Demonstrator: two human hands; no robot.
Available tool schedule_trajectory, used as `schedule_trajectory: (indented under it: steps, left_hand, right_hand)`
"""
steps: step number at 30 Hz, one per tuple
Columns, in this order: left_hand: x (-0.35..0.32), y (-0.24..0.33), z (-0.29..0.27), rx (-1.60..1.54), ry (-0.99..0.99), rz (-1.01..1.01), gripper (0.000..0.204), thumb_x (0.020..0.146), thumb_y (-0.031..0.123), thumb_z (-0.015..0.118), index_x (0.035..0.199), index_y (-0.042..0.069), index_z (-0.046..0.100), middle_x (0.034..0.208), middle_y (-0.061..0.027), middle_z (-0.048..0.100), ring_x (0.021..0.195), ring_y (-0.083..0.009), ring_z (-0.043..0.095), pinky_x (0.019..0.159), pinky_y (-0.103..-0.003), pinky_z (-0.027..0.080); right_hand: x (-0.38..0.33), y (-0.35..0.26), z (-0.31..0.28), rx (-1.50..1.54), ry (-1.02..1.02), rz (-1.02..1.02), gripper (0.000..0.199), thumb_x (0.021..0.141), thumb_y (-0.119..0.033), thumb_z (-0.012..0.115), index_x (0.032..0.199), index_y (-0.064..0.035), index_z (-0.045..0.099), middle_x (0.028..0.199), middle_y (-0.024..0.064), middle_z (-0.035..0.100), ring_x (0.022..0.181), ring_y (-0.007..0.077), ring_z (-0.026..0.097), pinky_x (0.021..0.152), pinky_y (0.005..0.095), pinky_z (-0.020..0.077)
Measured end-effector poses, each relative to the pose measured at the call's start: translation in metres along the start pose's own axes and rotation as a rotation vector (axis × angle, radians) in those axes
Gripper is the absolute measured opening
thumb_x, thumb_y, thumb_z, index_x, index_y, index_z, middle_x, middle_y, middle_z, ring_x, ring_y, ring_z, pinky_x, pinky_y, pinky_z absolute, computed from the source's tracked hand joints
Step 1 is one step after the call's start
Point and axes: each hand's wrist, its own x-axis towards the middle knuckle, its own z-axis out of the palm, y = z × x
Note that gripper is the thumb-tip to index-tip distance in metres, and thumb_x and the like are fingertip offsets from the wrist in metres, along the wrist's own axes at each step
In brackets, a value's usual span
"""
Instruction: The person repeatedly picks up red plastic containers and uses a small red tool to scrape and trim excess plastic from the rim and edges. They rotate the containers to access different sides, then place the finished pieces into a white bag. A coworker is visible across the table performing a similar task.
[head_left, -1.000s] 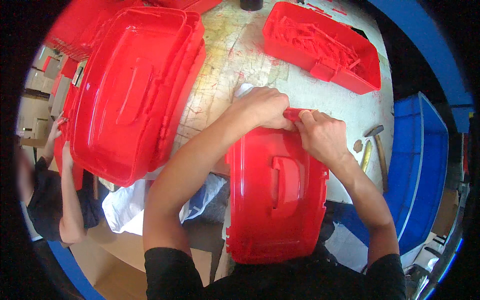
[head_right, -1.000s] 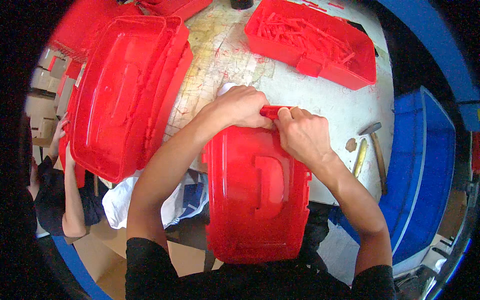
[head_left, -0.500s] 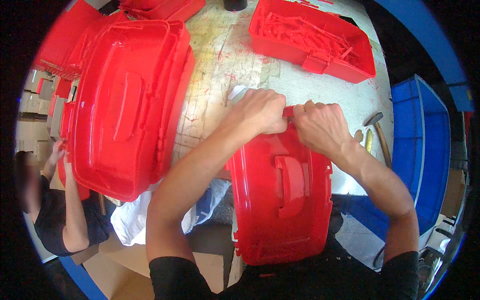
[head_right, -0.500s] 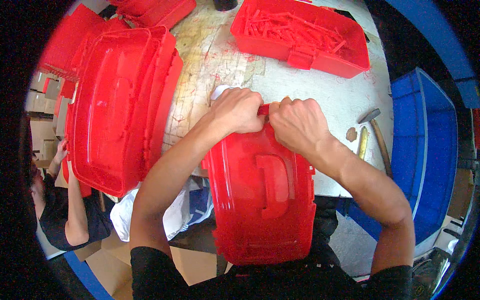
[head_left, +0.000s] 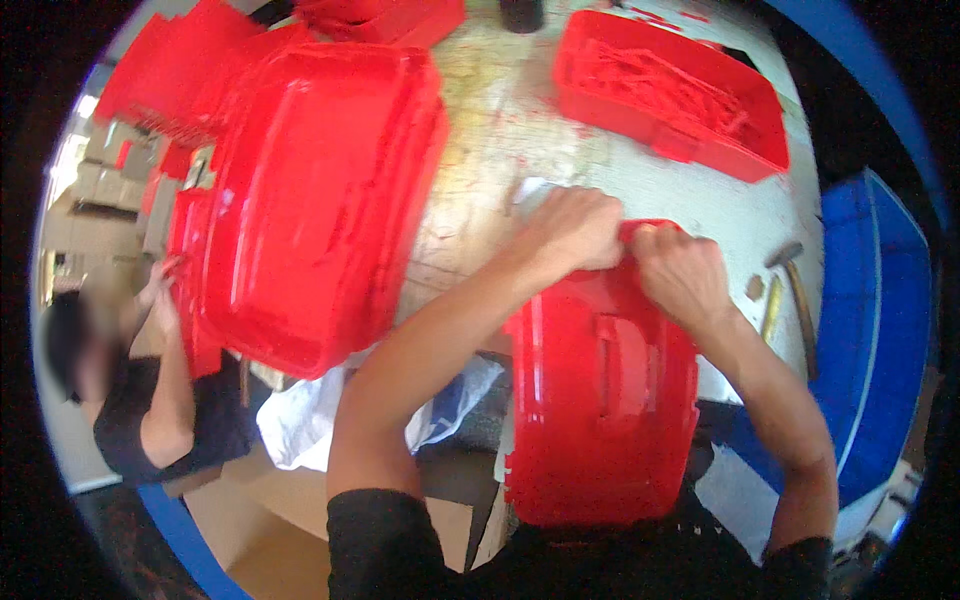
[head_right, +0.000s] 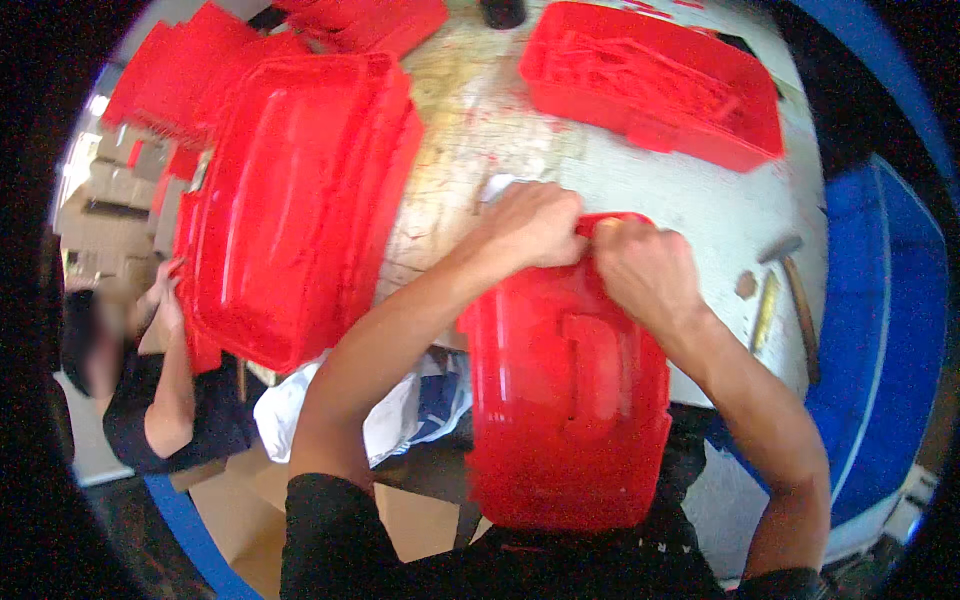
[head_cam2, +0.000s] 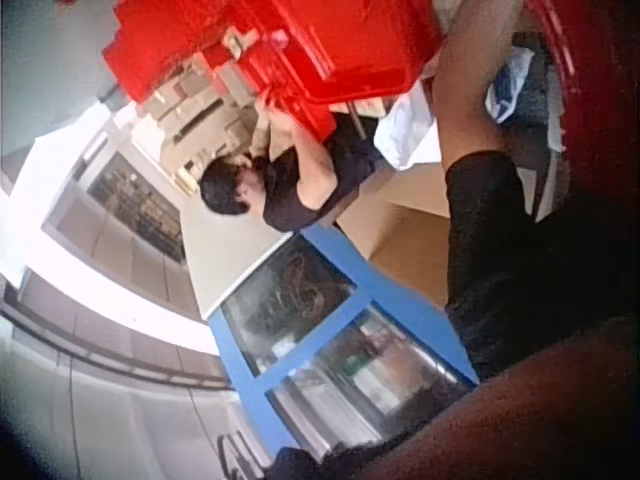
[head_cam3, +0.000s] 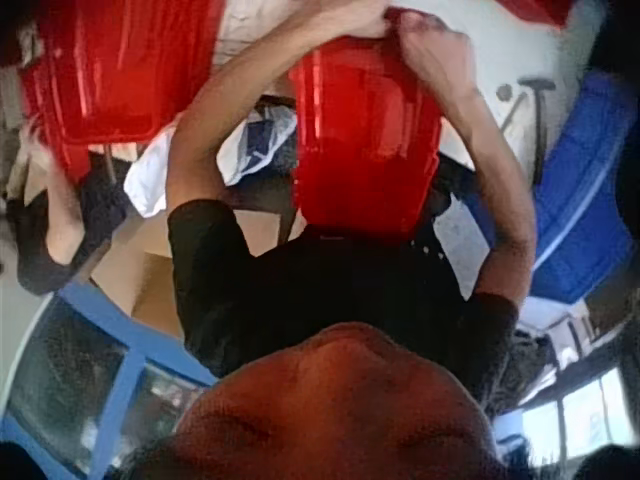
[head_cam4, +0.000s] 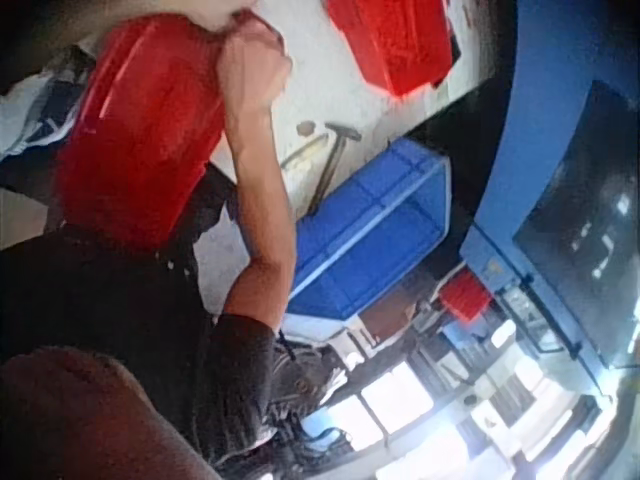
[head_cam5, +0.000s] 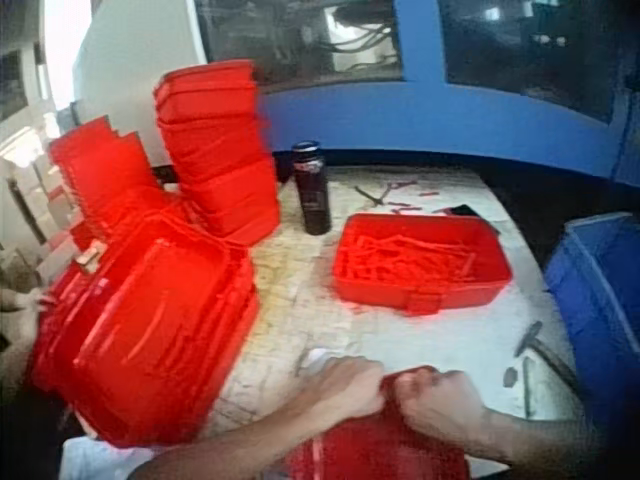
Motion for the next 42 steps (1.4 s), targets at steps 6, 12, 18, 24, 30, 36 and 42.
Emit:
schedule_trajectory:
  steps: [6,12,18,24,30,36,42]
  left_hand:
    - [0.001,0.002,-0.001,0.008,0.031,-0.027,0.024,0.075,0.023,0.069,0.082,0.001,0.074,0.088,-0.0267,0.069,0.089,-0.0426,0.068,0.078,-0.051,0.055]
    - [0.002,0.003,0.0,-0.031,0.037,-0.093,0.027,0.075,0.026,0.068,0.083,0.0,0.073,0.086,-0.0271,0.069,0.086,-0.0423,0.069,0.077,-0.051,0.055]
    - [0.004,0.004,0.004,0.038,0.063,0.014,0.027,0.074,0.025,0.068,0.079,-0.001,0.072,0.083,-0.0282,0.068,0.083,-0.0428,0.069,0.076,-0.051,0.055]
    - [0.004,0.002,0.007,0.051,0.131,0.078,0.023,0.07,0.022,0.07,0.077,0.0,0.073,0.08,-0.0277,0.068,0.082,-0.0439,0.068,0.074,-0.052,0.054]
    - [0.002,0.002,0.005,-0.015,0.077,0.003,0.019,0.07,0.015,0.066,0.078,-0.002,0.072,0.082,-0.0252,0.069,0.084,-0.04,0.069,0.076,-0.047,0.055]
    - [0.006,0.007,0.003,0.031,0.085,-0.032,0.024,0.071,0.021,0.067,0.079,0.0,0.073,0.082,-0.0275,0.068,0.081,-0.0434,0.069,0.073,-0.052,0.054]
    - [0.005,0.009,0.004,0.039,0.083,-0.035,0.024,0.069,0.025,0.069,0.074,0.002,0.073,0.079,-0.0254,0.069,0.08,-0.0429,0.068,0.071,-0.051,0.054]
  right_hand:
    - [0.023,0.0,-0.019,-0.189,-0.144,-0.273,0.012,0.08,-0.013,0.065,0.07,-0.0116,0.072,0.073,0.0086,0.072,0.064,0.0206,0.071,0.054,0.0328,0.0541]
    - [0.013,-0.003,0.003,0.121,-0.051,0.102,0.008,0.078,-0.014,0.064,0.076,-0.008,0.069,0.072,0.0123,0.071,0.063,0.0234,0.072,0.054,0.0391,0.0551]
    - [-0.002,-0.017,0.014,0.038,0.015,0.152,0.009,0.081,-0.015,0.062,0.077,-0.008,0.066,0.069,0.0087,0.069,0.063,0.0209,0.071,0.052,0.0373,0.0535]
    - [0.016,-0.003,-0.003,-0.3,-0.066,-0.325,0.012,0.08,-0.014,0.066,0.071,-0.0136,0.073,0.074,0.0022,0.072,0.063,0.018,0.069,0.052,0.0321,0.05]
    - [0.029,0.013,-0.004,-0.21,-0.093,-0.405,0.011,0.08,-0.015,0.065,0.072,-0.0147,0.073,0.073,0.0031,0.072,0.068,0.0206,0.071,0.054,0.034,0.0527]
    - [0.014,0.008,0.008,0.026,-0.015,0.012,0.009,0.078,-0.015,0.063,0.075,-0.0074,0.066,0.072,0.0122,0.07,0.064,0.0255,0.071,0.056,0.0391,0.0558]
    - [0.03,0.018,-0.009,-0.13,-0.168,-0.357,0.013,0.083,-0.015,0.064,0.074,-0.0144,0.074,0.078,0.0042,0.074,0.072,0.0218,0.073,0.058,0.0363,0.0548]
